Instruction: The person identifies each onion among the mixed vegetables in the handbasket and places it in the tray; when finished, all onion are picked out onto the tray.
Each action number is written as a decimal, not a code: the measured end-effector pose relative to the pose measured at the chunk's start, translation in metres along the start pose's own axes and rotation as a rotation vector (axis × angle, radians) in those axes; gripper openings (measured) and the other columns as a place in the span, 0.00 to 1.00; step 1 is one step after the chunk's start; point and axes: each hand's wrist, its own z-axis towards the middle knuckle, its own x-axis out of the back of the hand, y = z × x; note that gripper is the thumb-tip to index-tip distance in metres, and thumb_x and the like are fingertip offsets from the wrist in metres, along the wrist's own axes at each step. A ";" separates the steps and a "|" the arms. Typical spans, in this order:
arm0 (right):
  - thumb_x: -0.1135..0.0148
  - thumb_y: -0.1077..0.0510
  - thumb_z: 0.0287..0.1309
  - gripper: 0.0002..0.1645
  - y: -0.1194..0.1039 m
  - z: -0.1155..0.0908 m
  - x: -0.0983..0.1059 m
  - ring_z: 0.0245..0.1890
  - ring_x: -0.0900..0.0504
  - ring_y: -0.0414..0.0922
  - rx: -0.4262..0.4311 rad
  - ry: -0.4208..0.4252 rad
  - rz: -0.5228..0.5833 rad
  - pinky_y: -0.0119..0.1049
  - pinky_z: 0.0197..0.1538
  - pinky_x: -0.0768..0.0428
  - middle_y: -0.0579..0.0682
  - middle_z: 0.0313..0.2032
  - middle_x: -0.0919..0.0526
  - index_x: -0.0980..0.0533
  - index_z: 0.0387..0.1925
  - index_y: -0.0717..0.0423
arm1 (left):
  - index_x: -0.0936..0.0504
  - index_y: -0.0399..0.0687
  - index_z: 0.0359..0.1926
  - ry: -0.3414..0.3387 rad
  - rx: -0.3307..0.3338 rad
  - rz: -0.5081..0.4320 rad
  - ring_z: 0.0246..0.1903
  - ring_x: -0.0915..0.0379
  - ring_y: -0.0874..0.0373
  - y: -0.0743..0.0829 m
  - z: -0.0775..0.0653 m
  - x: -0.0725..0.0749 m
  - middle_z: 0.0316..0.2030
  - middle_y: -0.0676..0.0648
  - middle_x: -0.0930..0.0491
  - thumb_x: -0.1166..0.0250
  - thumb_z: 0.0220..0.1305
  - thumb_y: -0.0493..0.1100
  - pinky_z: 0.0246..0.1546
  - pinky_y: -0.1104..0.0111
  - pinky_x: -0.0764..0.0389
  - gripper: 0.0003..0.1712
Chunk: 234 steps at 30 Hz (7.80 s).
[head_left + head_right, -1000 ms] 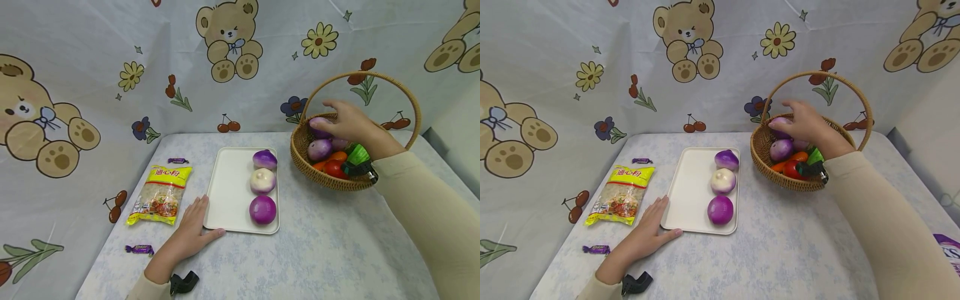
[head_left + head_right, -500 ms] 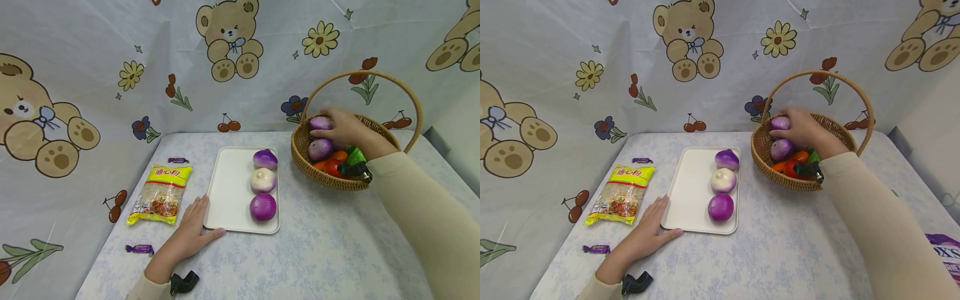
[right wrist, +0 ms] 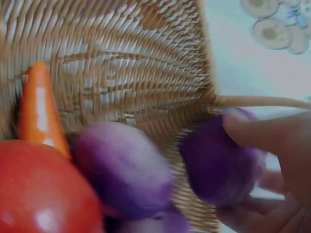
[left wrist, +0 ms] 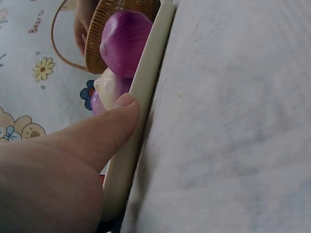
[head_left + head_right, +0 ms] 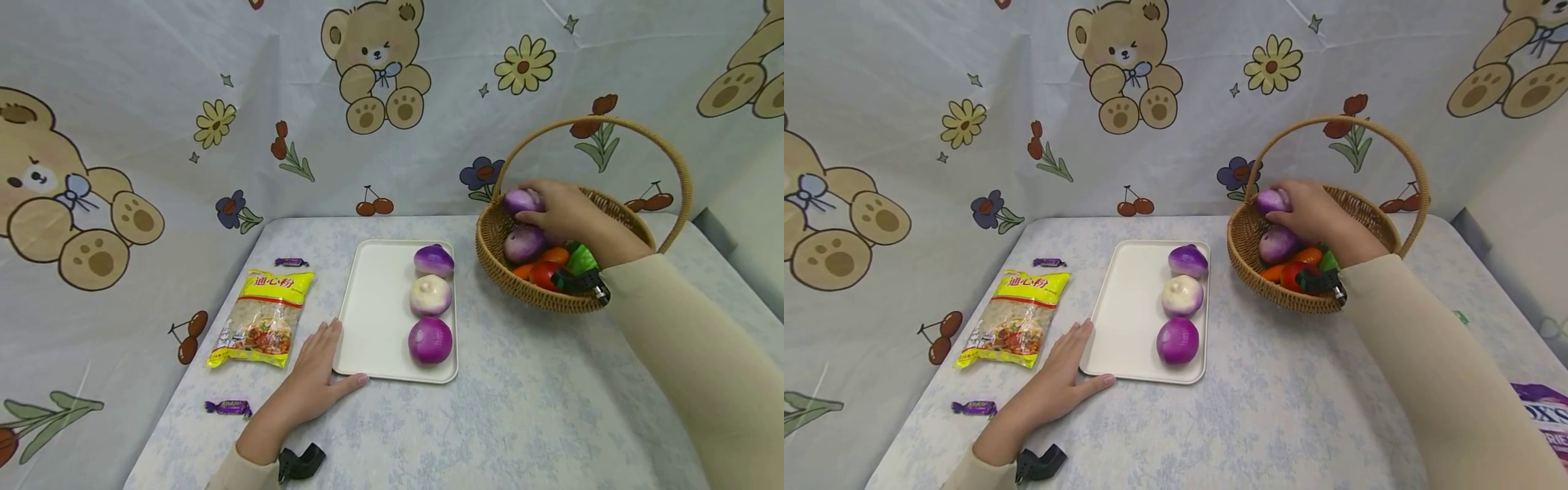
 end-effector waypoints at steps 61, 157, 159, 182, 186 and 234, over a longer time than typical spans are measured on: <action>0.29 0.43 0.70 0.39 -0.110 -0.047 -0.036 0.70 0.29 0.57 0.317 0.064 0.115 0.61 0.71 0.32 0.57 0.70 0.26 0.29 0.74 0.57 | 0.56 0.34 0.83 0.044 -0.030 -0.003 0.81 0.69 0.42 0.001 -0.001 -0.001 0.83 0.38 0.57 0.32 0.64 0.74 0.78 0.46 0.65 0.69; 0.21 0.58 0.59 0.26 -0.173 -0.012 -0.112 0.61 0.23 0.49 0.525 -0.167 0.158 0.43 0.66 0.25 0.53 0.57 0.18 0.18 0.56 0.61 | 0.56 0.36 0.84 0.031 -0.023 0.016 0.81 0.69 0.43 0.001 -0.003 -0.001 0.83 0.39 0.57 0.35 0.64 0.76 0.78 0.46 0.64 0.69; 0.21 0.58 0.60 0.26 -0.176 -0.009 -0.121 0.61 0.23 0.48 0.510 -0.195 0.160 0.42 0.67 0.25 0.53 0.58 0.19 0.19 0.57 0.61 | 0.58 0.37 0.84 0.019 -0.016 0.017 0.81 0.70 0.44 0.000 -0.003 0.000 0.83 0.40 0.58 0.36 0.64 0.77 0.78 0.47 0.64 0.69; 0.23 0.57 0.62 0.27 -0.174 -0.017 -0.130 0.59 0.21 0.51 0.500 -0.186 0.154 0.44 0.65 0.24 0.55 0.61 0.20 0.20 0.60 0.62 | 0.57 0.36 0.84 0.018 -0.011 0.029 0.81 0.69 0.43 0.002 -0.004 0.000 0.83 0.39 0.58 0.36 0.64 0.76 0.78 0.46 0.64 0.69; 0.24 0.57 0.64 0.26 -0.171 -0.018 -0.120 0.55 0.19 0.51 0.501 -0.157 0.168 0.43 0.63 0.22 0.54 0.61 0.20 0.20 0.60 0.62 | 0.57 0.36 0.84 0.021 -0.015 0.028 0.81 0.70 0.43 0.002 -0.004 0.000 0.83 0.39 0.58 0.36 0.64 0.77 0.78 0.46 0.64 0.70; 0.31 0.28 0.62 0.62 0.035 0.005 0.010 0.64 0.35 0.75 -0.094 -0.108 -0.143 0.77 0.62 0.32 0.79 0.66 0.36 0.41 0.77 0.68 | 0.57 0.36 0.84 0.022 -0.018 0.025 0.81 0.70 0.43 0.000 -0.003 0.000 0.83 0.39 0.58 0.35 0.64 0.77 0.78 0.46 0.64 0.70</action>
